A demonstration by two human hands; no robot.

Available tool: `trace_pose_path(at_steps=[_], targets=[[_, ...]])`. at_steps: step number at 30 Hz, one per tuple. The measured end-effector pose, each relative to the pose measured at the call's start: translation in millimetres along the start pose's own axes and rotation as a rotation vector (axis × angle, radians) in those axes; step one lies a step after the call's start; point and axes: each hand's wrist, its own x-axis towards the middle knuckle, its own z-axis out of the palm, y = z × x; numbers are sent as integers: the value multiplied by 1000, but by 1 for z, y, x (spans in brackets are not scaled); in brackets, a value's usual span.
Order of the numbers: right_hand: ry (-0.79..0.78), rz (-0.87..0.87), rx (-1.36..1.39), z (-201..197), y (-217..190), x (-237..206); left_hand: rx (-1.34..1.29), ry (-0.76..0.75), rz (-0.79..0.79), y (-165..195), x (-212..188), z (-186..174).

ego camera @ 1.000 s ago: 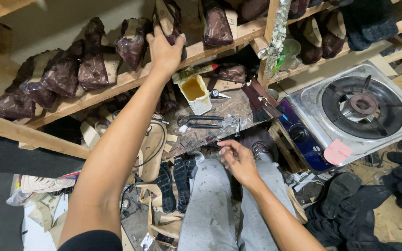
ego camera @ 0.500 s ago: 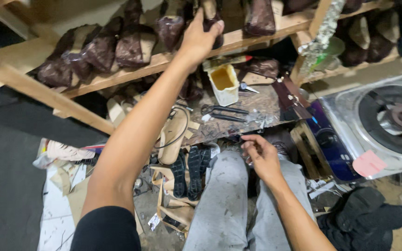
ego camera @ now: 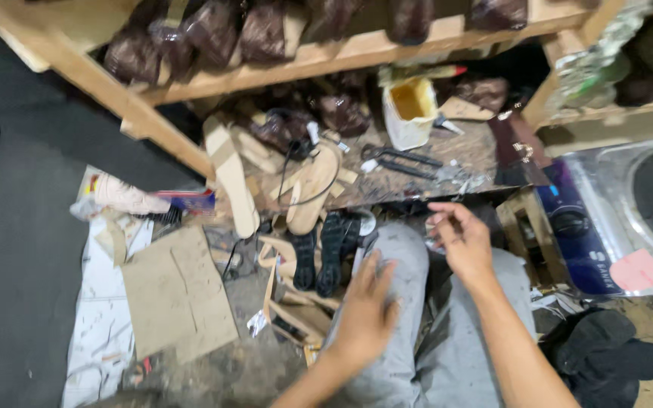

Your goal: The person sits on the floor and presses the edge of a shoe upper against its sole using a curved plastic pressing tool, working around the shoe. They then spread glue on the sole of the shoe and press a rubber outsole onto it, aligning the two by hand.

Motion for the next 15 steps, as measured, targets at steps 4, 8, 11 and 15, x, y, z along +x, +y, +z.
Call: trace_pose_path(at_steps=[4, 8, 11, 15], targets=[[-21, -48, -119, 5, -2, -5, 288, -126, 22, 20, -51, 16], [-9, -216, -406, 15, -13, -14, 194, -112, 34, 16, -58, 12], [26, -274, -542, 23, -23, -22, 167, -78, 51, 13, -50, 8], [53, -401, -663, 26, -35, -30, 161, -79, 80, 12, -44, 3]])
